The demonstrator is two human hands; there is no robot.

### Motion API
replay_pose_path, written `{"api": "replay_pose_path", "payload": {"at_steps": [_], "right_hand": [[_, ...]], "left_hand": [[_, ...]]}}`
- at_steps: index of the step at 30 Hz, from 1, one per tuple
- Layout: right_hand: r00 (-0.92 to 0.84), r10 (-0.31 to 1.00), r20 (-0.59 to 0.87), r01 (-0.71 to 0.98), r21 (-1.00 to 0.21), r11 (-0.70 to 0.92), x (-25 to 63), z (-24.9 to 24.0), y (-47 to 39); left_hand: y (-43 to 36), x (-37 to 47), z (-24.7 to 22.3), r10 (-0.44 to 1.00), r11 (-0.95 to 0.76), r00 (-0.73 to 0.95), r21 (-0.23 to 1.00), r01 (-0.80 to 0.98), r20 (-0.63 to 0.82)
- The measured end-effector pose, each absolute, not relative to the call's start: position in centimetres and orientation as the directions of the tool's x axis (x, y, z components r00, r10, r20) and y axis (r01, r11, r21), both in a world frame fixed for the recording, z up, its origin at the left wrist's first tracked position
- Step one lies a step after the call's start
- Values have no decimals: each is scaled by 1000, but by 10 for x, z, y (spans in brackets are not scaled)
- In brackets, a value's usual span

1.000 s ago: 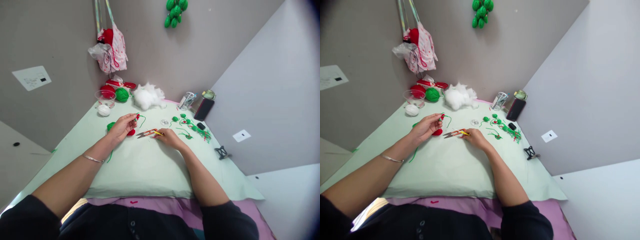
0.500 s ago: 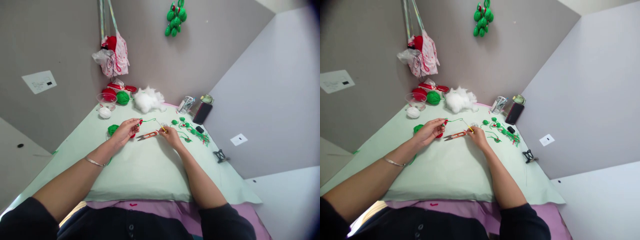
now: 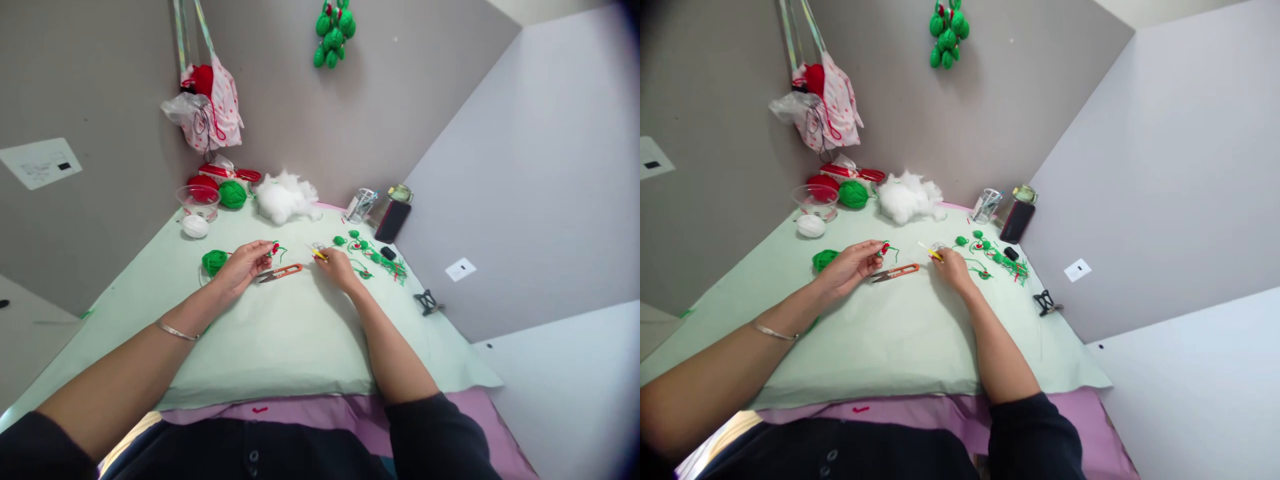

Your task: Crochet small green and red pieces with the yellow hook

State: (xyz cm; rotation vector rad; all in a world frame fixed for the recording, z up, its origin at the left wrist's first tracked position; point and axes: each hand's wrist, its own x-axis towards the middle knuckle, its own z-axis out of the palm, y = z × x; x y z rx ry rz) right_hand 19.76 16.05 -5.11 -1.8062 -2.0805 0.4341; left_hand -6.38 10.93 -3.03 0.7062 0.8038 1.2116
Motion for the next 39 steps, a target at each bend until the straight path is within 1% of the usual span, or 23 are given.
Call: {"api": "replay_pose_path", "payload": {"at_steps": [4, 7, 9, 12, 16, 20, 22, 24, 26, 28, 35, 39], "right_hand": [[82, 980, 181, 864, -502, 20, 245, -28, 169], [263, 922, 284, 819, -571, -58, 290, -10, 166], [341, 881, 328, 778, -625, -68, 318, -1, 157], [356, 861, 363, 721, -693, -6, 345, 10, 141], [298, 872, 388, 629, -767, 126, 343, 17, 136], [188, 920, 343, 502, -839, 210, 290, 13, 144], [73, 955, 286, 434, -872, 228, 251, 7, 139], [-79, 973, 215, 378, -897, 229, 211, -1, 128], [-220, 964, 152, 343, -913, 222, 178, -7, 116], [-314, 942, 118, 319, -921, 222, 158, -13, 106], [-394, 919, 36, 263, -953, 150, 152, -19, 104], [-408, 912, 25, 239, -962, 134, 152, -20, 105]], "left_hand": [[106, -59, -32, 971, 224, 188, 830, -510, -147], [103, -56, -32, 969, 228, 204, 835, -501, -141], [101, -55, -32, 967, 228, 218, 840, -493, -135], [99, -54, -33, 963, 230, 240, 847, -479, -126], [96, -51, -35, 957, 234, 264, 864, -446, -123], [93, -46, -37, 946, 231, 303, 891, -391, -112], [91, -44, -38, 944, 218, 315, 906, -364, -100], [89, -42, -39, 944, 197, 320, 919, -341, -84], [88, -40, -40, 946, 172, 319, 931, -322, -64], [88, -39, -41, 952, 140, 304, 940, -310, -41], [91, -39, -50, 982, 30, 189, 965, -262, 21], [91, -39, -50, 983, 2, 180, 977, -214, 37]]}}
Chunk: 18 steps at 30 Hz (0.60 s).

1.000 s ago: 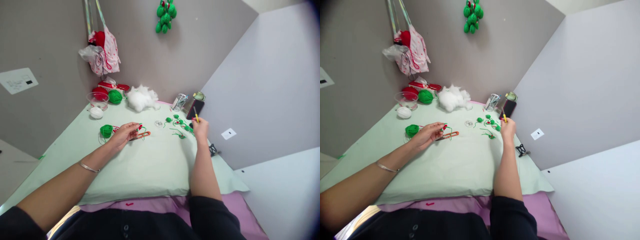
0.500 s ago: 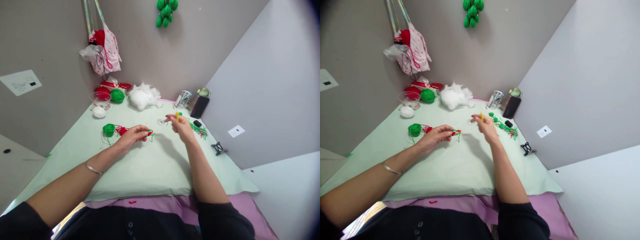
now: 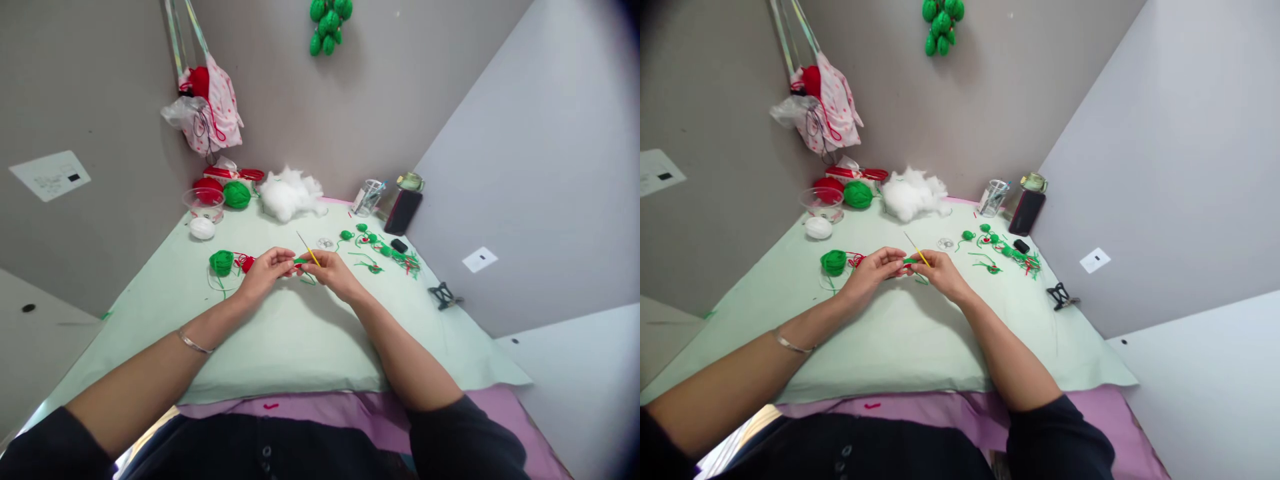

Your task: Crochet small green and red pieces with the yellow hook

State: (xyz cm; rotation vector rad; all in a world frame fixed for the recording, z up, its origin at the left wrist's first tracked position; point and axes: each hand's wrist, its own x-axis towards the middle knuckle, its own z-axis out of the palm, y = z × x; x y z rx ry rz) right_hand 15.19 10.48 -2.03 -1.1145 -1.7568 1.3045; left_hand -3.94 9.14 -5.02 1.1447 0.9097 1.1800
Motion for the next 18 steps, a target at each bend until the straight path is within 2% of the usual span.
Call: {"api": "replay_pose_path", "payload": {"at_steps": [6, 11, 14, 18], "right_hand": [[-443, 897, 7, 276, -951, 143, 146, -21, 101], [-469, 883, -10, 386, -902, 195, 154, -15, 104], [-367, 930, 36, 500, -835, 229, 175, -12, 116], [-88, 980, 179, 675, -713, 191, 207, -12, 134]], "left_hand": [[90, -41, -46, 969, -76, 225, 991, -107, 99], [90, -42, -48, 957, -127, 262, 992, -11, 126], [88, -39, -53, 946, -171, 294, 982, 81, 140], [85, -35, -60, 911, -277, 369, 937, 215, 185]]}}
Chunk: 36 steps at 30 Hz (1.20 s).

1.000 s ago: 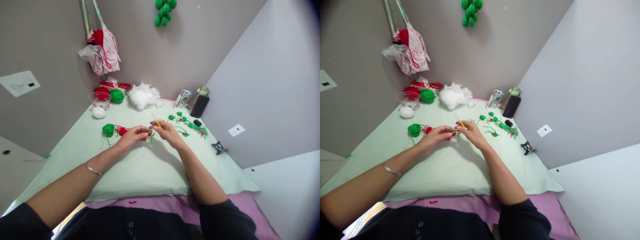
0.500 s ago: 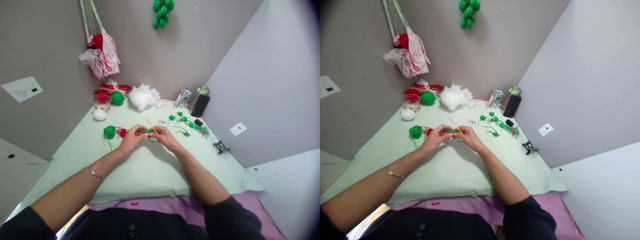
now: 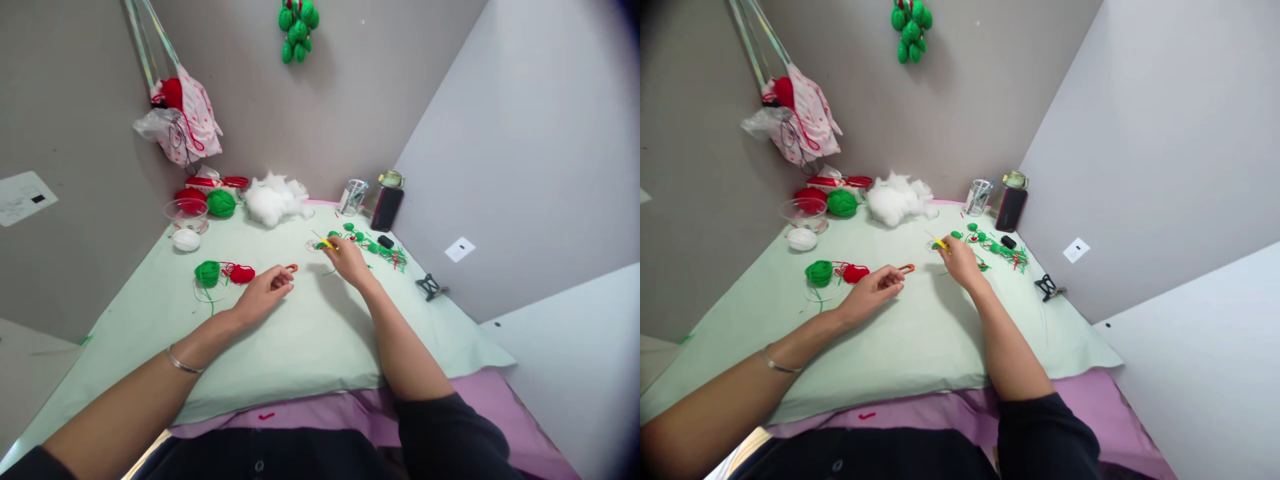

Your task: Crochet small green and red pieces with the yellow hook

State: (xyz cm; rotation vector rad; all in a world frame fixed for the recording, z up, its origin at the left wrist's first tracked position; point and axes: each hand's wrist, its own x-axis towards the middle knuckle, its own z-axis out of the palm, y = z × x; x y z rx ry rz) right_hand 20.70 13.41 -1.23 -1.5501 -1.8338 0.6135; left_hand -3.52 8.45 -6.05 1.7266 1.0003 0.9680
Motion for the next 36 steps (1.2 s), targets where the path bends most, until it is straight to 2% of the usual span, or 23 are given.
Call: {"api": "replay_pose_path", "payload": {"at_steps": [2, 4, 9, 11, 16, 26, 32, 36], "right_hand": [[-23, 973, 229, 725, -666, 174, 213, -15, 138], [-55, 970, 235, 749, -633, 196, 207, -19, 136], [-395, 914, 95, 705, -607, 367, 168, -33, 120], [-425, 902, 78, 710, -589, 386, 160, -38, 118], [-342, 936, 87, 781, -527, 334, 166, -42, 124], [-283, 954, 96, 790, -541, 288, 169, -35, 123], [-117, 989, 90, 801, -581, 147, 201, -21, 153], [-3, 997, 81, 849, -526, 46, 230, -5, 182]], "left_hand": [[83, -35, -62, 882, -346, 423, 897, 277, 209], [82, -35, -62, 854, -418, 461, 843, 338, 239], [84, -37, -65, 792, -556, 540, 701, 446, 284], [91, -42, -68, 792, -571, 540, 660, 489, 285], [120, -67, -73, 859, -512, 380, 591, 623, 343], [133, -98, -45, 881, -443, 189, 618, 650, 433], [119, -75, -55, 876, -478, 253, 672, 566, 410], [103, -54, -59, 856, -514, 343, 703, 491, 387]]}}
